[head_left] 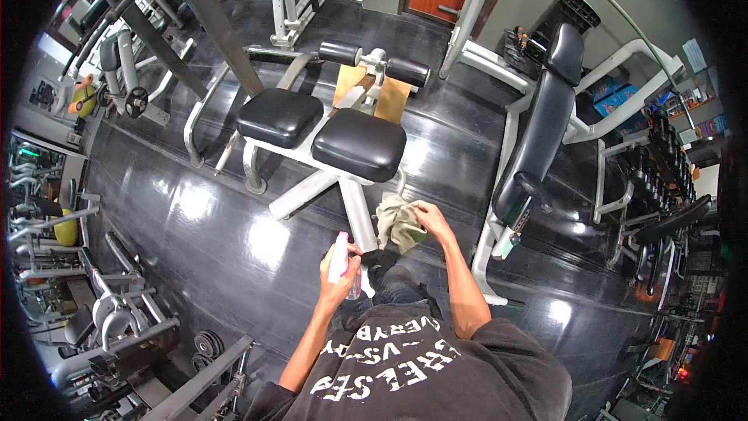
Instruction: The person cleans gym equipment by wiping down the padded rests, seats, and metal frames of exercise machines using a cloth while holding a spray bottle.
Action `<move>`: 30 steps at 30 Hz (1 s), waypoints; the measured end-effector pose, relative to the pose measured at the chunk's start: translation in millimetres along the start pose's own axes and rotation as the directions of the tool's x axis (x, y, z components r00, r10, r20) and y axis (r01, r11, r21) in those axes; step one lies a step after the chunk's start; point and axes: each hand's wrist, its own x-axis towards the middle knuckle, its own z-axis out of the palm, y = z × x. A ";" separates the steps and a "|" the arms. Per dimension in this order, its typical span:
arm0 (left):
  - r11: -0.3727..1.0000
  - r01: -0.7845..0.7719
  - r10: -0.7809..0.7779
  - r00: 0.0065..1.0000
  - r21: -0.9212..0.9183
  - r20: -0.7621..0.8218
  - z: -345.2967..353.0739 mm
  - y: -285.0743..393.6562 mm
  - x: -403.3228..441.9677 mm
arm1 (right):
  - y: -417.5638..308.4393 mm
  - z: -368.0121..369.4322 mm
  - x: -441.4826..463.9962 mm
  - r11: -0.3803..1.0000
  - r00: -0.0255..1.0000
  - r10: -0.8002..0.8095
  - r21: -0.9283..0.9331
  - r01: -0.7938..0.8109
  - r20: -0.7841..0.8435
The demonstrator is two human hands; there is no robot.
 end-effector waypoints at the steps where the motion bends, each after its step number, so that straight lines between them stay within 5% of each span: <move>1: 1.000 0.007 -0.007 1.000 0.010 0.000 0.4 1.6 1.5 | -20.5 4.0 -5.9 0.869 0.999 -0.038 -0.494 0.024 -0.019; 2: 1.000 0.013 -0.013 1.000 0.020 0.000 0.3 2.6 2.7 | -32.5 7.7 -8.9 0.510 0.997 -0.081 -0.859 0.027 -0.017; 6: 0.997 -0.024 0.021 0.999 0.078 0.038 -0.5 0.5 4.6 | -44.5 23.1 -7.7 0.406 0.969 -0.238 -0.899 0.166 0.071; 9: 0.999 -0.016 0.015 1.000 0.050 0.026 1.9 2.6 5.1 | -43.4 38.8 4.5 0.562 0.927 -0.374 -0.789 0.249 0.026; 13: 1.000 0.006 -0.006 1.000 0.024 0.003 2.7 -0.1 3.2 | 4.2 56.8 30.8 0.552 0.824 -0.555 -0.792 0.260 -0.116; 16: 0.999 0.032 -0.031 0.999 0.016 -0.025 2.4 -0.8 2.1 | 17.7 88.1 21.3 0.583 0.881 -0.351 -0.810 -0.060 -0.318; 18: 0.999 0.037 -0.036 0.999 0.030 -0.030 2.5 -1.3 3.0 | 22.4 104.9 15.3 0.699 0.828 -0.373 -0.714 -0.046 -0.419; 21: 0.999 0.018 -0.017 0.999 0.039 -0.036 0.6 -2.7 2.1 | 23.6 87.3 25.2 0.733 0.867 -0.351 -0.680 0.020 -0.353; 22: 0.999 0.025 -0.024 0.999 0.047 -0.026 -0.3 -2.9 2.3 | 25.3 79.7 26.2 0.674 0.822 -0.479 -0.729 0.121 -0.307; 26: 0.998 0.035 -0.034 0.999 0.046 -0.021 -1.8 -2.1 5.3 | -13.1 56.8 3.4 0.585 0.877 -0.455 -0.795 0.160 -0.158; 30: 0.998 -0.029 0.032 0.999 0.052 -0.043 0.4 -2.1 9.0 | -58.2 43.0 -21.1 0.507 0.751 -0.639 -0.825 0.248 -0.167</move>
